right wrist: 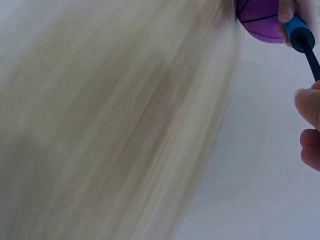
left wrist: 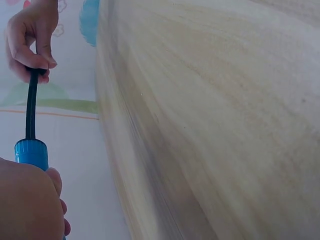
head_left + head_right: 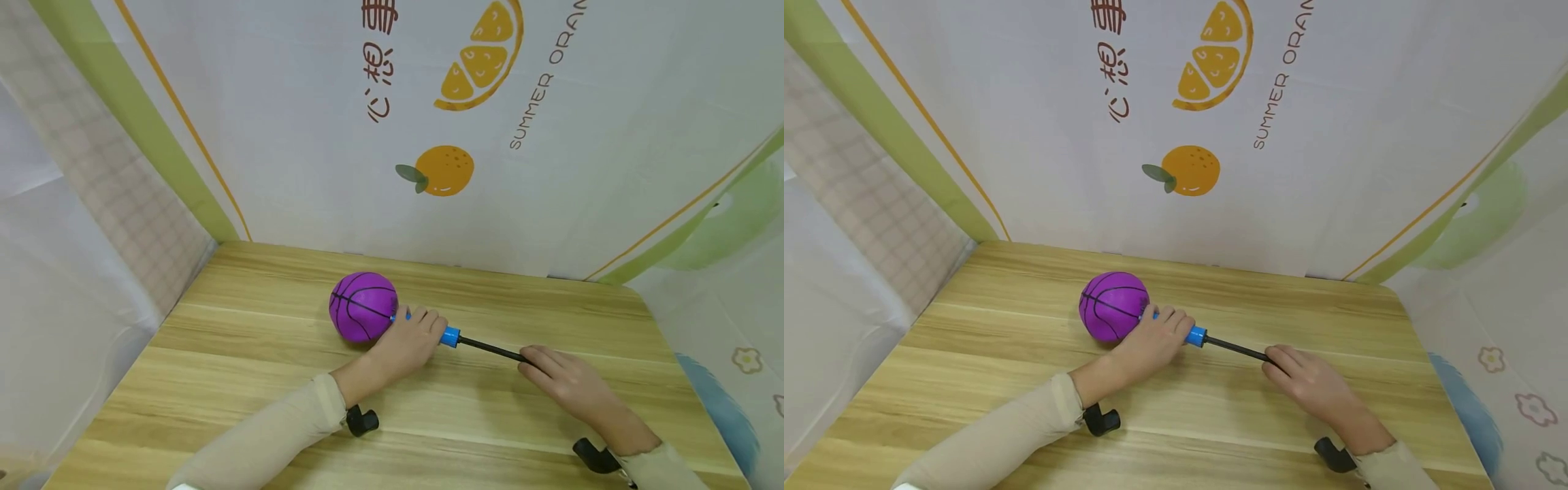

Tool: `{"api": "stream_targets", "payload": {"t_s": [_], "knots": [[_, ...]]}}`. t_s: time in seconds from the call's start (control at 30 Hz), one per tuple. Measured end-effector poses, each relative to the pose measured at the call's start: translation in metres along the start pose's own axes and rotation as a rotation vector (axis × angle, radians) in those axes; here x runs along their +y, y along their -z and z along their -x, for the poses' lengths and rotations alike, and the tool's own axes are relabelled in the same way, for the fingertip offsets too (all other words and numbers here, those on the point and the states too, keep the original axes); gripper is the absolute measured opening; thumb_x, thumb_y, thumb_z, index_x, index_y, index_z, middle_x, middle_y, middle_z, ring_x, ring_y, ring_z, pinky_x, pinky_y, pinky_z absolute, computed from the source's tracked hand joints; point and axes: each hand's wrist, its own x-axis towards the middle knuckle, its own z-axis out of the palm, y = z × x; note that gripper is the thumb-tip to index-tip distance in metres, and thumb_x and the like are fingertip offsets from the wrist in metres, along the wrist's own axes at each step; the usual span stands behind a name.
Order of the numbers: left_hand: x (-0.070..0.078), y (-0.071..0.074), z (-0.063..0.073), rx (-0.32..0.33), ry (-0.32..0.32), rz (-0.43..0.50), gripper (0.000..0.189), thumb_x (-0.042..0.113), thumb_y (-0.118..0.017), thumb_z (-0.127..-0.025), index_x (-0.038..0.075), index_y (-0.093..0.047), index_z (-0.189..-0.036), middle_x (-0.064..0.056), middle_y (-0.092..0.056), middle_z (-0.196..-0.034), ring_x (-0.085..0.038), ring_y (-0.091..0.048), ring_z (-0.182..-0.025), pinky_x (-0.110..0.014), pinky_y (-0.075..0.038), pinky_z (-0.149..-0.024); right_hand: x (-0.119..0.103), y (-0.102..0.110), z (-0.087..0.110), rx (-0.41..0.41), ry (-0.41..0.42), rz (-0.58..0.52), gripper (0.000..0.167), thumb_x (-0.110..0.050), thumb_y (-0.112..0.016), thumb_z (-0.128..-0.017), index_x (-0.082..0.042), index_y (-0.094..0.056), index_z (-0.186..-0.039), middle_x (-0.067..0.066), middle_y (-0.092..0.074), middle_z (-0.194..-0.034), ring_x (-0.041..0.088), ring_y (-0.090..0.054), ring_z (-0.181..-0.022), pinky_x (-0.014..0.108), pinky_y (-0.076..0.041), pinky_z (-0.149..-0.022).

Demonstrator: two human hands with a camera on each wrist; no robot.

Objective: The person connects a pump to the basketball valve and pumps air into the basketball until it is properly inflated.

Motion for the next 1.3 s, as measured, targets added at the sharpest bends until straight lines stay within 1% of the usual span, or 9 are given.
{"api": "stream_targets", "payload": {"t_s": [0.27, 0.5, 0.63, 0.77, 0.93, 1.03, 1.3], "knots": [[0.001, 0.002, -0.001, 0.022, 0.007, 0.011, 0.022, 0.021, -0.045, -0.108, 0.012, -0.053, -0.126, -0.004, -0.059, -0.118, -0.02, -0.058, -0.108, -0.046, -0.051, -0.092, 0.001, 0.003, 0.0, 0.014, 0.015, 0.005, 0.04, 0.0, -0.031, -0.11, 0.0, -0.067, -0.091, 0.018, -0.069, -0.096, 0.03, -0.07, -0.078, 0.037, -0.058, -0.058], [0.002, 0.003, -0.002, 0.017, 0.011, -0.004, 0.022, 0.021, -0.044, -0.109, 0.011, -0.054, -0.126, -0.004, -0.059, -0.117, -0.02, -0.058, -0.106, -0.046, -0.051, -0.091, -0.002, -0.002, -0.006, -0.004, 0.022, -0.015, 0.04, -0.001, -0.03, -0.11, 0.0, -0.066, -0.094, 0.018, -0.069, -0.097, 0.029, -0.07, -0.079, 0.036, -0.058, -0.06], [0.003, 0.002, -0.003, 0.016, 0.015, -0.004, 0.022, 0.021, -0.045, -0.108, 0.011, -0.055, -0.125, -0.004, -0.059, -0.117, -0.02, -0.058, -0.106, -0.046, -0.051, -0.091, -0.002, -0.007, -0.012, -0.025, 0.025, -0.011, 0.039, 0.0, -0.03, -0.11, -0.001, -0.066, -0.096, 0.017, -0.068, -0.099, 0.028, -0.069, -0.082, 0.034, -0.058, -0.062], [0.005, 0.001, -0.004, 0.02, 0.01, -0.015, 0.022, 0.022, -0.045, -0.108, 0.011, -0.055, -0.124, -0.004, -0.06, -0.116, -0.02, -0.057, -0.104, -0.045, -0.051, -0.09, -0.002, -0.013, -0.017, -0.077, 0.027, 0.014, 0.038, -0.001, -0.03, -0.11, -0.002, -0.066, -0.097, 0.015, -0.068, -0.1, 0.026, -0.069, -0.084, 0.033, -0.059, -0.066], [0.007, 0.001, -0.004, 0.01, 0.008, -0.017, 0.021, 0.021, -0.045, -0.108, 0.012, -0.054, -0.124, -0.003, -0.059, -0.117, -0.019, -0.056, -0.103, -0.044, -0.05, -0.09, -0.003, -0.02, -0.024, -0.134, 0.019, 0.016, 0.04, -0.003, -0.029, -0.111, -0.003, -0.067, -0.098, 0.013, -0.068, -0.101, 0.024, -0.069, -0.086, 0.031, -0.059, -0.07], [0.008, 0.0, -0.005, 0.009, 0.015, -0.011, 0.021, 0.022, -0.045, -0.108, 0.012, -0.054, -0.124, -0.003, -0.058, -0.117, -0.019, -0.055, -0.103, -0.043, -0.049, -0.089, -0.004, -0.024, -0.031, -0.145, 0.019, 0.013, 0.04, -0.004, -0.028, -0.111, -0.003, -0.066, -0.098, 0.012, -0.067, -0.101, 0.023, -0.068, -0.086, 0.03, -0.059, -0.071], [0.009, -0.001, -0.006, 0.051, 0.015, -0.039, 0.019, 0.026, -0.048, -0.107, 0.013, -0.056, -0.12, -0.002, -0.059, -0.111, -0.018, -0.056, -0.097, -0.04, -0.049, -0.084, -0.003, -0.039, -0.049, -0.123, 0.057, 0.023, 0.038, -0.003, -0.03, -0.111, -0.003, -0.065, -0.097, 0.01, -0.065, -0.098, 0.019, -0.066, -0.084, 0.026, -0.057, -0.069]]}}
